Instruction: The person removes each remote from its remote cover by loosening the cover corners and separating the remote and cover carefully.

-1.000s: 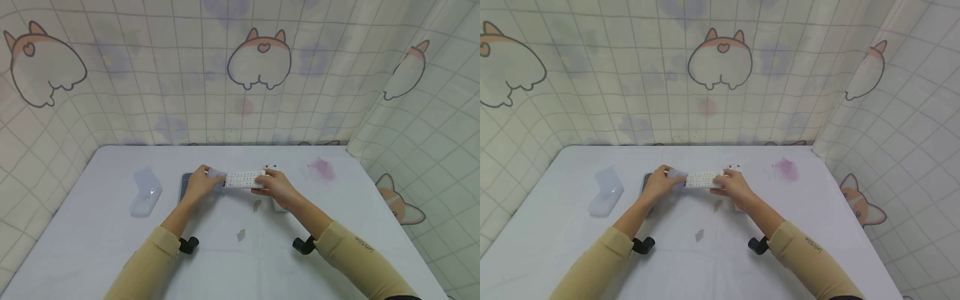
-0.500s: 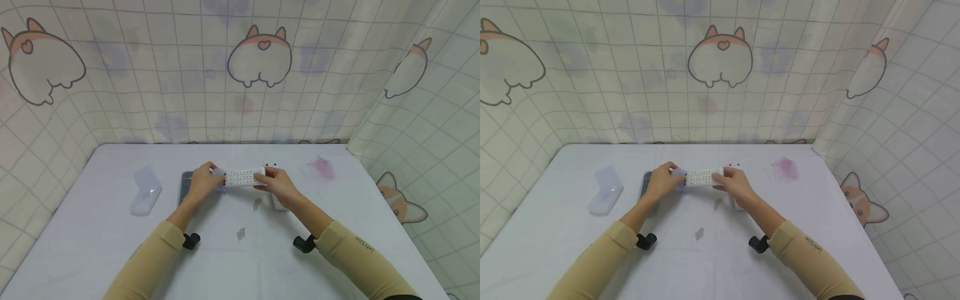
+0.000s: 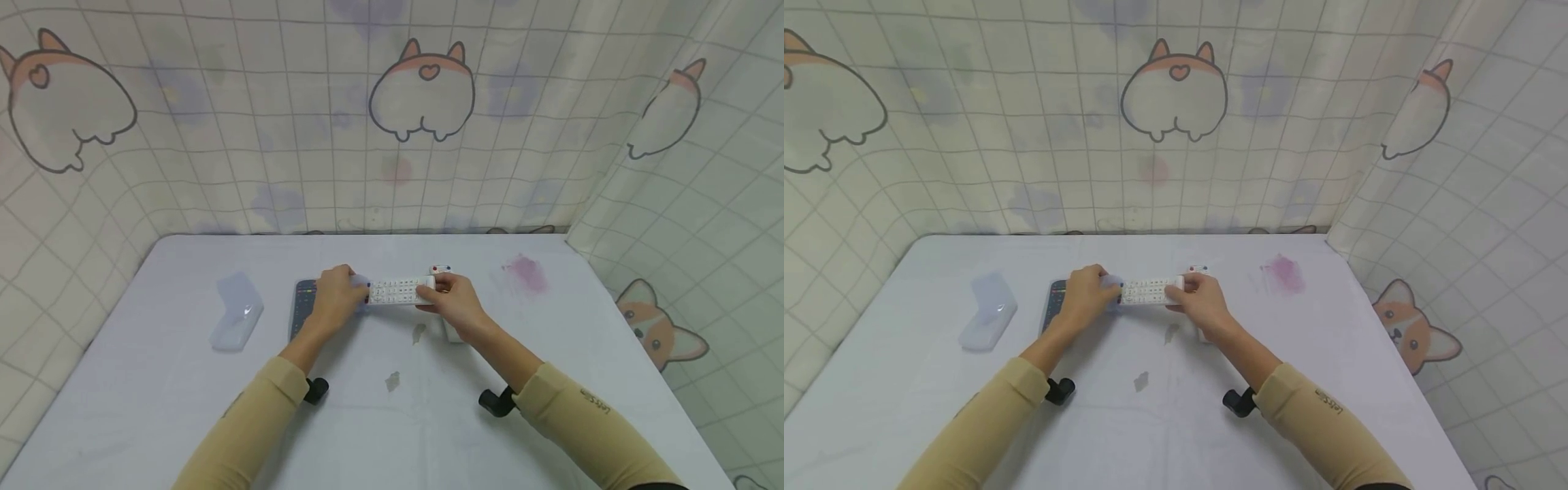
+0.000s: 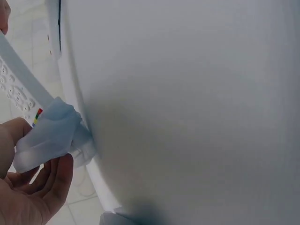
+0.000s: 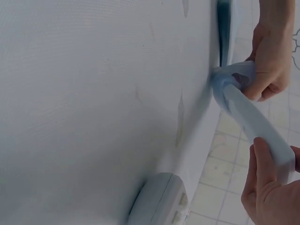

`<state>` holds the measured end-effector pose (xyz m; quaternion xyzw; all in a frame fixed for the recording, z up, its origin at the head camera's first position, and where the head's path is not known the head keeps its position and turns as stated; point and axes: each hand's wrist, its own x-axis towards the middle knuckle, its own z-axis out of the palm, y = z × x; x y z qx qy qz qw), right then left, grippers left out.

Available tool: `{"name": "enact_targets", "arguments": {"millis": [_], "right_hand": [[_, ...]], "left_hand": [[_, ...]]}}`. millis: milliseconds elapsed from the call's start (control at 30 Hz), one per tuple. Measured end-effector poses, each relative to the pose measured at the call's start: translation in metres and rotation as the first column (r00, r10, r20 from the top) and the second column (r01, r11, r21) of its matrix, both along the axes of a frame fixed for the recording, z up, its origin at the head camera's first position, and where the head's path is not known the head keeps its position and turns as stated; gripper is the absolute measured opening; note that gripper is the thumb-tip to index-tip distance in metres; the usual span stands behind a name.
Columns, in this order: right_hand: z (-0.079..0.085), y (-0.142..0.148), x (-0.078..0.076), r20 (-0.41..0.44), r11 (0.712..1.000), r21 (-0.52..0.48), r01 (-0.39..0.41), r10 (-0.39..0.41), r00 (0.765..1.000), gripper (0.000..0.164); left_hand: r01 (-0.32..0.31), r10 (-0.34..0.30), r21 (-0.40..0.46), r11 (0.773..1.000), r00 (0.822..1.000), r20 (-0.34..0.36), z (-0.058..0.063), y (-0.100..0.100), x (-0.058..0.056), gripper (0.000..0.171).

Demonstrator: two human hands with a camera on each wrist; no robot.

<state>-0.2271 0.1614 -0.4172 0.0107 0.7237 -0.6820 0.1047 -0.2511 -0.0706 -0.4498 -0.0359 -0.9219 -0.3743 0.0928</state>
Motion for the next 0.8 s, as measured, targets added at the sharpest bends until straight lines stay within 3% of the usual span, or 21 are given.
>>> {"name": "enact_targets", "arguments": {"millis": [200,333,433,800], "right_hand": [[-0.003,0.001,0.002,0.000,0.999,-0.012,0.031,-0.031,1.000,0.044],[-0.002,0.000,0.004,-0.024,1.000,0.001,0.027,-0.027,0.999,0.041],[0.000,-0.001,0.006,-0.065,0.999,0.028,0.021,-0.019,0.998,0.039],[0.000,-0.002,0.011,-0.155,0.994,0.107,0.018,-0.001,0.988,0.031]], "left_hand": [[0.013,-0.012,-0.016,1.000,0.996,0.091,0.005,-0.001,-0.002,0.029],[-0.005,0.018,-0.054,0.999,0.973,0.231,0.014,-0.005,-0.003,0.039],[-0.007,0.027,-0.072,0.997,0.958,0.285,0.019,-0.006,-0.003,0.044],[-0.055,0.057,-0.025,0.998,0.990,0.129,0.012,-0.005,0.001,0.028]]}}
